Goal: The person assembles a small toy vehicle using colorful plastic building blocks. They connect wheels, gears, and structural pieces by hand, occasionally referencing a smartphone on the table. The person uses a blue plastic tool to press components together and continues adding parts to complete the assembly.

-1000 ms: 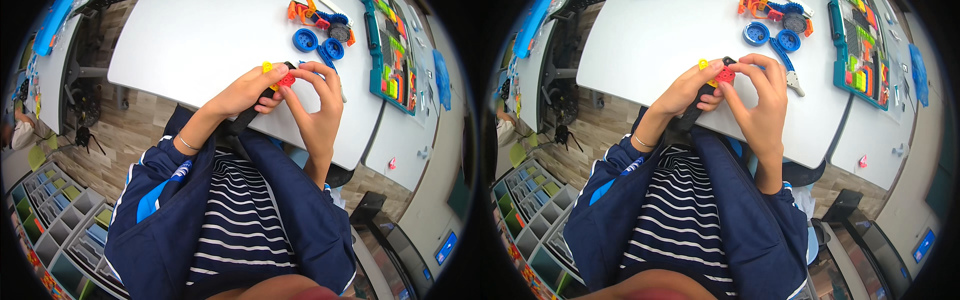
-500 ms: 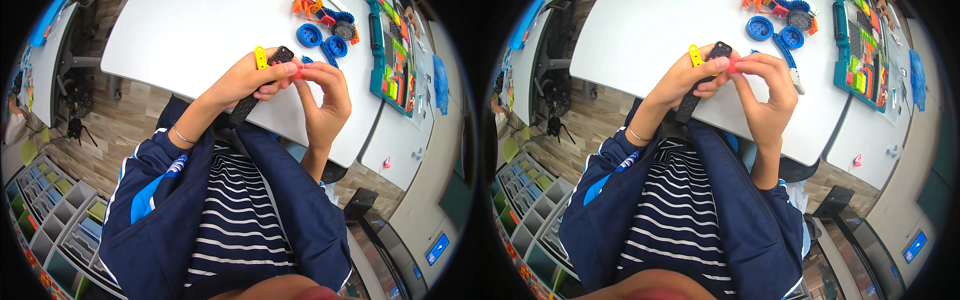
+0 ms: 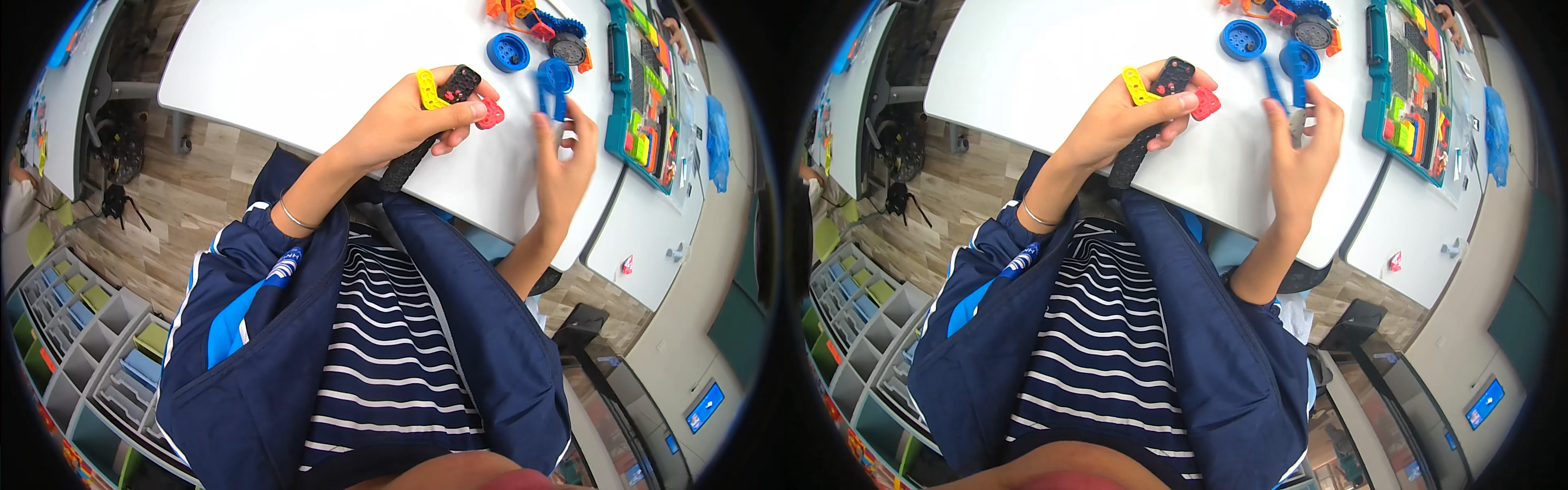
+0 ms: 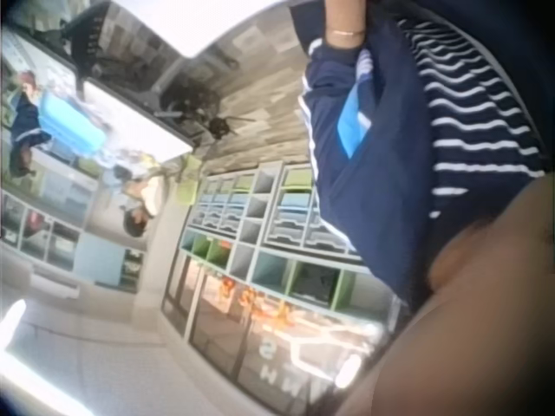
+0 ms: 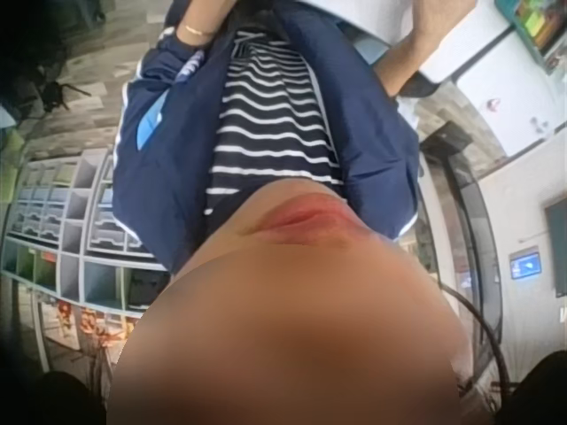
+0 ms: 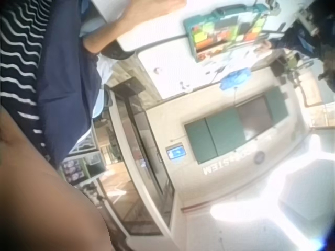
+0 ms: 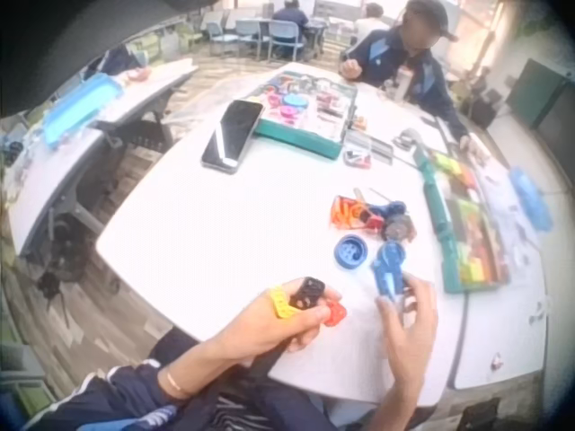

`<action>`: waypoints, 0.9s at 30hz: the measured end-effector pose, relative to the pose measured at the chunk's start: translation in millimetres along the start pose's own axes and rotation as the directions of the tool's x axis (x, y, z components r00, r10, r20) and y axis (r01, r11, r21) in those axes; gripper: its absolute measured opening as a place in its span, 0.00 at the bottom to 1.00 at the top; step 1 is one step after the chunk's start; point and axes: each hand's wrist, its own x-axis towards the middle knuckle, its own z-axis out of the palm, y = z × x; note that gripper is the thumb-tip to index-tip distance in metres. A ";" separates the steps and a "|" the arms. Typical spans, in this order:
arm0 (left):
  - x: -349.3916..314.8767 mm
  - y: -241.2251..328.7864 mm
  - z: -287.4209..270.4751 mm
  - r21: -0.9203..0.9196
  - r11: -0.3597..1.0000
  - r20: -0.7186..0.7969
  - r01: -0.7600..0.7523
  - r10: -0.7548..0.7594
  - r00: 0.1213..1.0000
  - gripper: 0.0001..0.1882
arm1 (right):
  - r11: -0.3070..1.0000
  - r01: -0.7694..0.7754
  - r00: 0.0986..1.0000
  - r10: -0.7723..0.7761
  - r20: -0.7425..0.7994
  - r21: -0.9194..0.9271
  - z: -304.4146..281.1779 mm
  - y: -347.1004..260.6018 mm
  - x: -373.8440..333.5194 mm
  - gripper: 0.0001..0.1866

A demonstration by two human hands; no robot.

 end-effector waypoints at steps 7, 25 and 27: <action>1.3 -6.5 2.6 0.154 0.988 -0.069 -0.026 0.037 0.997 0.15 | 0.561 0.090 0.996 -0.067 -0.063 0.823 1.9 -28.0 -0.8 0.33; 2.9 -12.1 1.0 0.168 0.986 -0.048 -0.021 0.029 0.998 0.14 | 0.681 -0.047 0.993 0.111 -0.039 0.731 21.2 -38.3 -7.3 0.19; 6.0 -11.5 3.8 0.168 0.986 -0.057 -0.016 0.026 0.998 0.13 | 0.597 -0.095 0.984 0.177 -0.016 0.796 22.8 -30.1 -9.1 0.20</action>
